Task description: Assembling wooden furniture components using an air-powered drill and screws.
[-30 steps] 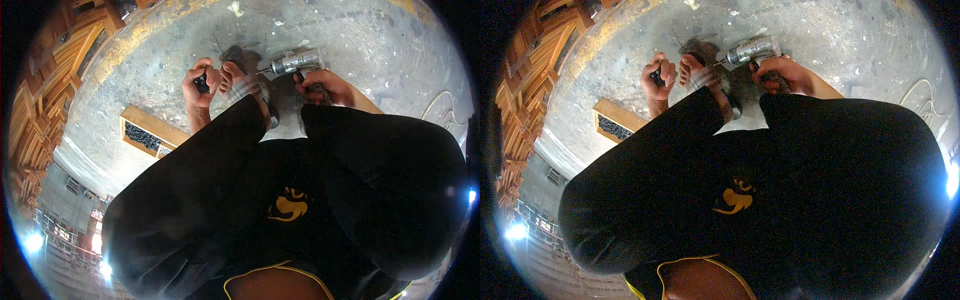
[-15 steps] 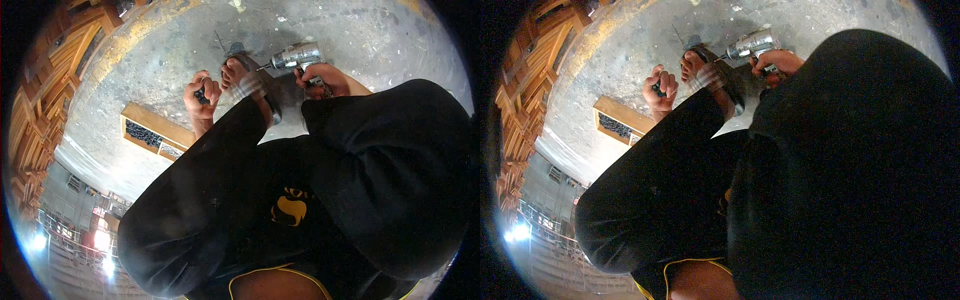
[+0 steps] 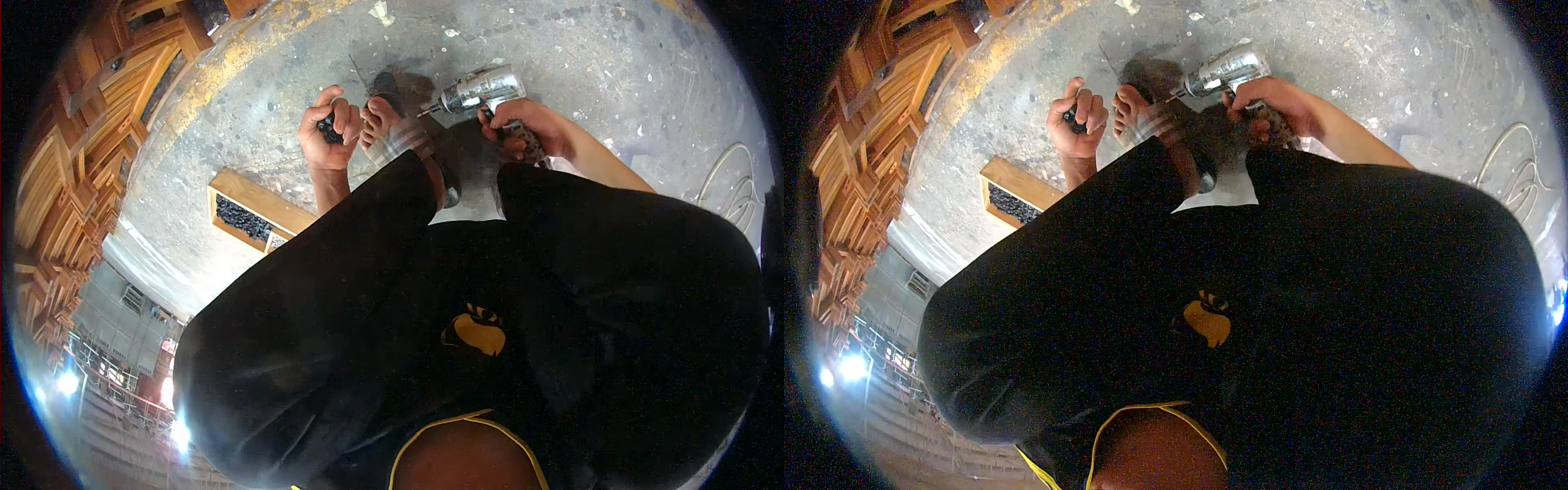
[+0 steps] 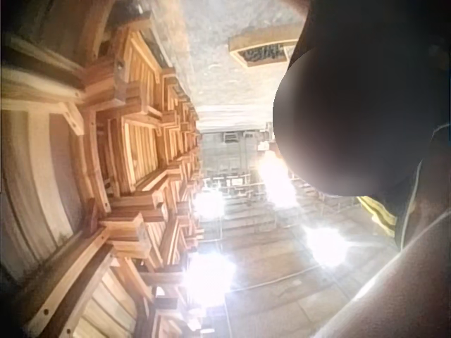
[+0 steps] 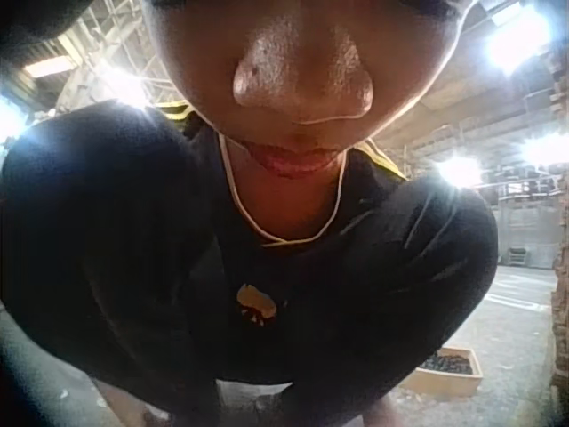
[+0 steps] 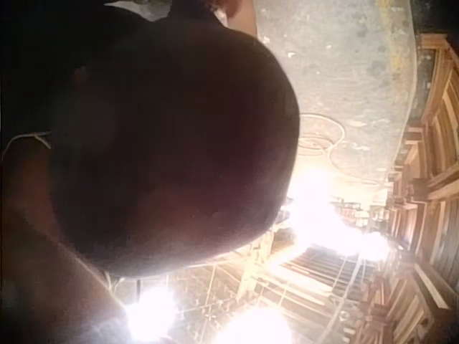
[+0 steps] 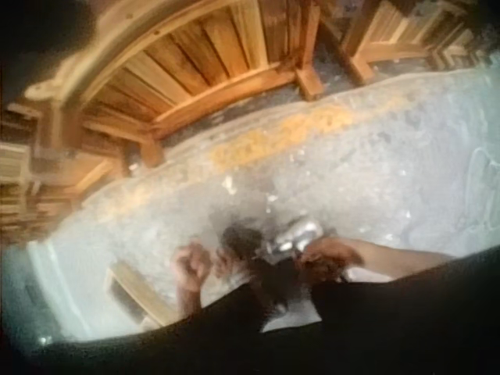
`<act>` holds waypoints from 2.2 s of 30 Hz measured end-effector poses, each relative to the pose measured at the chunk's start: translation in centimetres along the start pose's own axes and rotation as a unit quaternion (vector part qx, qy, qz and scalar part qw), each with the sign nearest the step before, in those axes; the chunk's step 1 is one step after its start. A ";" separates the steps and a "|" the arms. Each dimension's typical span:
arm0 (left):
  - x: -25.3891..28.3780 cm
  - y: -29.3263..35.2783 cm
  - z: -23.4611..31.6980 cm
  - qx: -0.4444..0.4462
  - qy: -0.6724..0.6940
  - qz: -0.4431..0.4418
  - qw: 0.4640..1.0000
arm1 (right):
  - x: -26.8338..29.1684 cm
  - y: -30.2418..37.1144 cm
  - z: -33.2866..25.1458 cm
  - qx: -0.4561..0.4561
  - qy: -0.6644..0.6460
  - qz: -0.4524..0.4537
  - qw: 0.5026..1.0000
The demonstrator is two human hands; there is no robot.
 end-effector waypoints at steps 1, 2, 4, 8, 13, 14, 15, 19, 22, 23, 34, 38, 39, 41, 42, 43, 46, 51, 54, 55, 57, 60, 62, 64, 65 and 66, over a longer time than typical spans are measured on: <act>0.0 0.0 -0.2 0.002 0.002 -0.003 1.000 | 0.4 0.2 -0.3 0.002 -0.002 -0.011 1.000; 0.1 0.2 -0.4 0.003 -0.009 0.005 1.000 | 0.8 0.0 0.1 0.001 0.006 -0.017 1.000; 0.6 1.1 -0.5 0.002 -0.016 0.019 1.000 | 0.8 0.2 0.1 -0.005 -0.001 -0.008 1.000; 1.7 2.8 -0.6 -0.018 0.020 0.020 0.999 | -0.7 1.0 -1.1 -0.039 0.031 0.078 0.996; 1.7 3.2 -1.4 -0.035 0.039 0.042 0.998 | -1.1 0.5 -0.4 -0.010 0.108 0.083 0.991; 1.8 2.7 -1.3 -0.025 0.025 0.036 0.999 | -1.0 0.3 -0.2 0.010 0.084 0.066 0.994; 1.8 2.5 -0.7 -0.038 0.020 0.036 0.998 | -0.6 -0.1 -0.2 0.030 0.059 0.047 0.997; 0.4 0.8 -0.4 -0.012 0.001 0.025 1.000 | 0.0 0.6 -0.4 0.011 0.026 0.022 0.999; 0.0 -0.1 -0.3 -0.009 -0.035 -0.021 0.999 | 1.2 0.9 0.6 0.028 0.016 0.022 0.999; 0.1 0.1 -0.4 -0.005 -0.038 -0.021 0.999 | 1.4 1.0 1.0 0.030 0.011 0.022 0.999; 0.3 0.2 -1.3 0.006 -0.074 -0.020 0.997 | 0.5 1.1 0.7 0.004 0.046 0.058 0.997; 0.6 0.8 -1.0 -0.002 -0.036 0.013 0.999 | 1.3 0.9 1.0 -0.010 0.048 0.033 0.998; 0.8 1.0 -0.9 -0.003 -0.035 0.015 0.999 | 1.4 0.9 1.0 -0.004 0.042 0.015 0.999; 1.1 1.3 -0.7 -0.010 -0.023 0.019 1.000 | 1.1 0.8 0.9 0.000 0.035 -0.004 0.999; 1.2 1.5 -0.6 -0.011 -0.023 0.020 0.999 | 1.0 1.0 0.8 -0.007 0.037 0.013 0.999; 1.4 1.5 -0.6 -0.015 -0.025 0.018 0.999 | 1.0 1.1 0.8 -0.013 0.038 0.033 0.999; 1.6 1.4 -0.3 -0.018 -0.026 0.014 0.999 | 1.0 1.0 0.7 -0.018 0.056 0.032 0.998; 1.7 1.4 0.0 -0.019 -0.027 0.011 0.999 | 2.3 0.7 1.3 -0.041 0.053 0.002 0.998; 1.8 1.3 -0.2 -0.016 -0.026 0.015 0.999 | 1.8 1.1 1.4 -0.040 0.055 0.042 0.997; 1.8 1.3 -0.2 -0.016 -0.027 0.016 0.999 | 1.7 1.2 1.4 -0.042 0.052 0.090 0.994; 1.9 1.3 -0.1 -0.016 -0.027 0.017 0.999 | 1.9 1.2 1.4 -0.050 0.052 0.072 0.995; 2.1 1.6 0.3 -0.019 -0.032 0.010 0.999 | 2.4 0.6 1.8 -0.057 0.062 0.048 0.995; 2.1 1.6 0.3 -0.021 -0.021 0.016 0.999 | 2.3 0.7 1.7 -0.058 0.071 0.050 0.995; 2.1 1.4 0.3 -0.018 -0.018 0.011 1.000 | 1.5 1.3 1.0 -0.045 0.058 0.030 0.997; 2.2 1.2 0.3 -0.017 -0.019 0.007 1.000 | 1.5 1.4 0.9 -0.045 0.057 0.034 0.997; 2.2 1.3 0.4 -0.018 -0.019 0.007 1.000 | 1.4 1.2 0.8 -0.041 0.047 0.034 0.998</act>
Point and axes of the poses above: each hand's wrist, its own y-axis away from the middle knuckle, its own x-axis out of the back of the hand, z = x × y, the point moved 1 cm from there along -y, towards the middle knuckle, and after that the axes turned 8 degrees about y, right-handed, at the moved point
